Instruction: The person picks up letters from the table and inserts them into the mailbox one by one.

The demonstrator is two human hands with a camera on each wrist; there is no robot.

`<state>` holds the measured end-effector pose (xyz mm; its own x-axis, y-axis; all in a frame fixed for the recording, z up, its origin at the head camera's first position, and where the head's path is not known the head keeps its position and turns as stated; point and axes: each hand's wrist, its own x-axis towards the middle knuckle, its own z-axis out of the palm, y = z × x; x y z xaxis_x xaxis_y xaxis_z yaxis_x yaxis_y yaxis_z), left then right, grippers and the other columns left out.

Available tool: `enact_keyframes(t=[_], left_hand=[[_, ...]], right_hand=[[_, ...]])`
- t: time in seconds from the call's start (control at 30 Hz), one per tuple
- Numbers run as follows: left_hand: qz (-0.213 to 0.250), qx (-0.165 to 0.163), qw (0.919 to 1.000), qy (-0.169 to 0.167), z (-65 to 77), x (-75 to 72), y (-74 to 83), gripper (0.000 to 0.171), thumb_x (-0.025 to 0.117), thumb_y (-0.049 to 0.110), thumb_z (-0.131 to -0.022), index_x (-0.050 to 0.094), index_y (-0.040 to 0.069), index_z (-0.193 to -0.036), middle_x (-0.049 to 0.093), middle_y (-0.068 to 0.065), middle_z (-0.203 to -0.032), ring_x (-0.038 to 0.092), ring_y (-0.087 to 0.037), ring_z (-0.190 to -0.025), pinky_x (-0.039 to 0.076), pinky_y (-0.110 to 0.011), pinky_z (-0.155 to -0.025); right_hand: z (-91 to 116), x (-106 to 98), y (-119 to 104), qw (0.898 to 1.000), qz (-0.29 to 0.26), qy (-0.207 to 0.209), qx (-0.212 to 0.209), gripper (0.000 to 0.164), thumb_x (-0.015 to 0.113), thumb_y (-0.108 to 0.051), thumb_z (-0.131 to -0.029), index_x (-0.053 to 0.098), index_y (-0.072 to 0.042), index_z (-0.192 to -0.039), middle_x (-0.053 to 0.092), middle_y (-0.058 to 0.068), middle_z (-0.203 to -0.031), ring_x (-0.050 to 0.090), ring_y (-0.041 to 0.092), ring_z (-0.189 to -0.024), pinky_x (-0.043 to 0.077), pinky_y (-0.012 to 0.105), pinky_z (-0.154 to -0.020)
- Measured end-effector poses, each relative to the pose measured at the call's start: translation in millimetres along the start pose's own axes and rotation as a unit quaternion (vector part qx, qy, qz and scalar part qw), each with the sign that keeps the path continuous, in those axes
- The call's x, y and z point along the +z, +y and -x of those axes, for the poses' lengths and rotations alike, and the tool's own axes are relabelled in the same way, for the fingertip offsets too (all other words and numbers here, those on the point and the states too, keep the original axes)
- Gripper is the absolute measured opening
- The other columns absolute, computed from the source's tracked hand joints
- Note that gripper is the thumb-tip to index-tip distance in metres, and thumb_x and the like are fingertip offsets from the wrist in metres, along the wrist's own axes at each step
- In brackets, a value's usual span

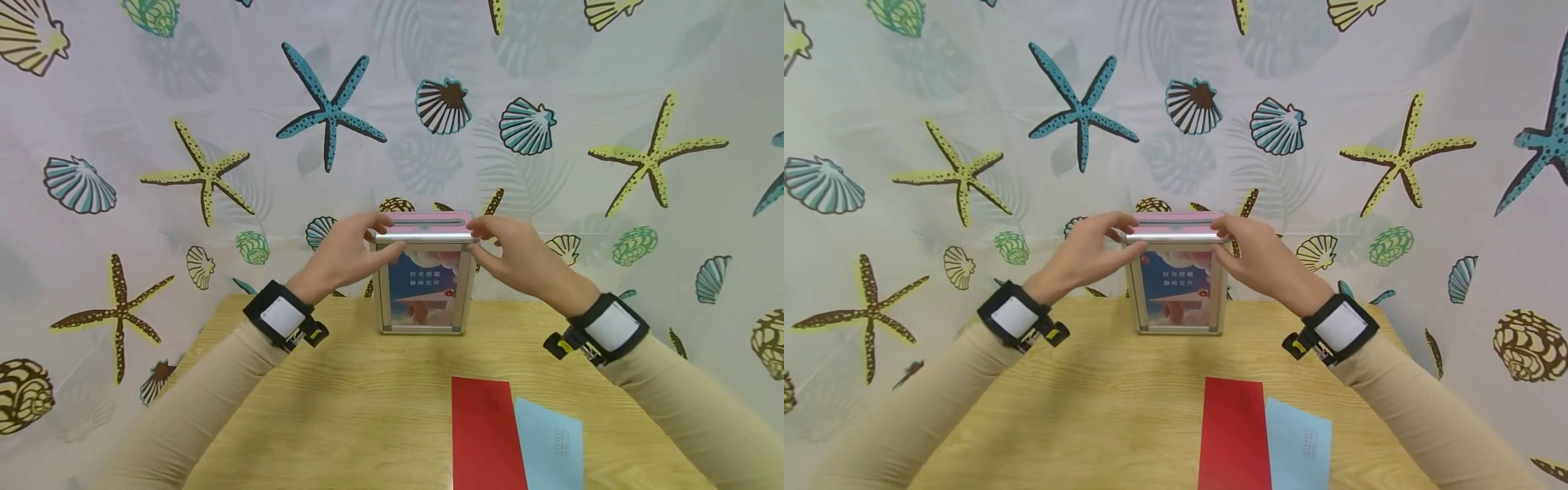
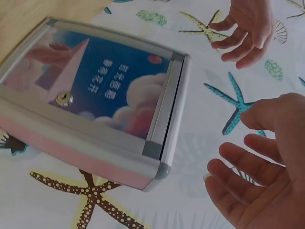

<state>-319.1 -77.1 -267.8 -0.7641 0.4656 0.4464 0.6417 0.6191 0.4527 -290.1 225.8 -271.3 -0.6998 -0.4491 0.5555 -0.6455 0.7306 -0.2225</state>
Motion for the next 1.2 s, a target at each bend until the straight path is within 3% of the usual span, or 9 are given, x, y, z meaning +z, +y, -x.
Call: enact_keyframes(t=[0.17, 0.33, 0.43, 0.57, 0.73, 0.97, 1.2], left_hand=[[-0.044, 0.028, 0.9975, 0.048, 32.4, 6.4, 22.3, 0.065, 0.070, 0.049, -0.093, 0.058, 0.009, -0.143, 0.064, -0.011, -0.139, 0.063, -0.029, -0.124, 0.056, -0.046, -0.099], [-0.119, 0.083, 0.9841, 0.102, 61.7, 20.6, 38.1, 0.070, 0.071, 0.055, -0.089, 0.059, 0.008, -0.141, 0.065, -0.011, -0.137, 0.064, -0.027, -0.124, 0.056, -0.045, -0.102], [-0.158, 0.083, 0.9783, 0.106, 76.5, 34.8, 42.1, 0.078, 0.070, 0.061, -0.087, 0.058, 0.007, -0.142, 0.062, -0.014, -0.142, 0.059, -0.032, -0.131, 0.051, -0.049, -0.108], [-0.170, 0.045, 0.9814, 0.076, 96.8, 59.5, 45.4, 0.091, 0.066, 0.068, -0.085, 0.050, 0.008, -0.151, 0.052, -0.019, -0.153, 0.048, -0.043, -0.142, 0.045, -0.059, -0.113], [-0.162, 0.000, 0.9867, 0.020, 118.3, 92.5, 49.5, 0.097, 0.062, 0.073, -0.085, 0.040, 0.013, -0.159, 0.042, -0.017, -0.162, 0.036, -0.047, -0.149, 0.040, -0.067, -0.113], [-0.131, -0.047, 0.9880, -0.067, 142.6, 126.1, 58.4, 0.101, 0.050, 0.080, -0.088, 0.025, 0.021, -0.165, 0.025, -0.011, -0.171, 0.020, -0.042, -0.158, 0.031, -0.068, -0.118], [-0.100, -0.081, 0.9855, -0.110, 149.2, 148.0, 53.4, 0.104, 0.049, 0.084, -0.085, 0.024, 0.023, -0.165, 0.024, -0.010, -0.171, 0.014, -0.042, -0.159, 0.027, -0.068, -0.120]], right_hand=[[28.8, 0.8, -13.9, 0.999, 0.004, 0.036, -0.012, 0.044, 0.074, -0.010, -0.093, 0.062, 0.003, -0.133, 0.070, 0.021, -0.125, 0.068, 0.037, -0.114, 0.056, 0.056, -0.097], [58.9, 8.2, -25.3, 0.998, 0.013, 0.063, -0.025, 0.062, 0.080, -0.012, -0.088, 0.055, 0.003, -0.143, 0.065, 0.022, -0.135, 0.062, 0.040, -0.125, 0.052, 0.059, -0.102], [76.5, 14.8, -30.3, 0.996, 0.032, 0.075, -0.036, 0.071, 0.083, -0.013, -0.084, 0.053, 0.003, -0.146, 0.064, 0.022, -0.138, 0.061, 0.040, -0.126, 0.053, 0.058, -0.101], [97.0, 26.0, -36.0, 0.995, 0.053, 0.074, -0.037, 0.088, 0.087, -0.018, -0.078, 0.045, 0.000, -0.153, 0.059, 0.023, -0.143, 0.058, 0.044, -0.130, 0.051, 0.061, -0.103], [120.9, 42.6, -40.3, 0.996, 0.077, 0.041, 0.000, 0.102, 0.089, -0.030, -0.075, 0.037, -0.002, -0.158, 0.049, 0.027, -0.153, 0.048, 0.053, -0.137, 0.044, 0.069, -0.106], [151.0, 58.9, -46.9, 0.993, 0.063, -0.016, 0.095, 0.103, 0.086, -0.041, -0.080, 0.034, -0.001, -0.159, 0.043, 0.027, -0.157, 0.043, 0.056, -0.139, 0.043, 0.072, -0.105], [184.3, 74.6, -58.6, 0.974, 0.032, -0.079, 0.212, 0.104, 0.082, -0.050, -0.083, 0.030, -0.002, -0.160, 0.037, 0.028, -0.159, 0.038, 0.057, -0.142, 0.047, 0.073, -0.097]])
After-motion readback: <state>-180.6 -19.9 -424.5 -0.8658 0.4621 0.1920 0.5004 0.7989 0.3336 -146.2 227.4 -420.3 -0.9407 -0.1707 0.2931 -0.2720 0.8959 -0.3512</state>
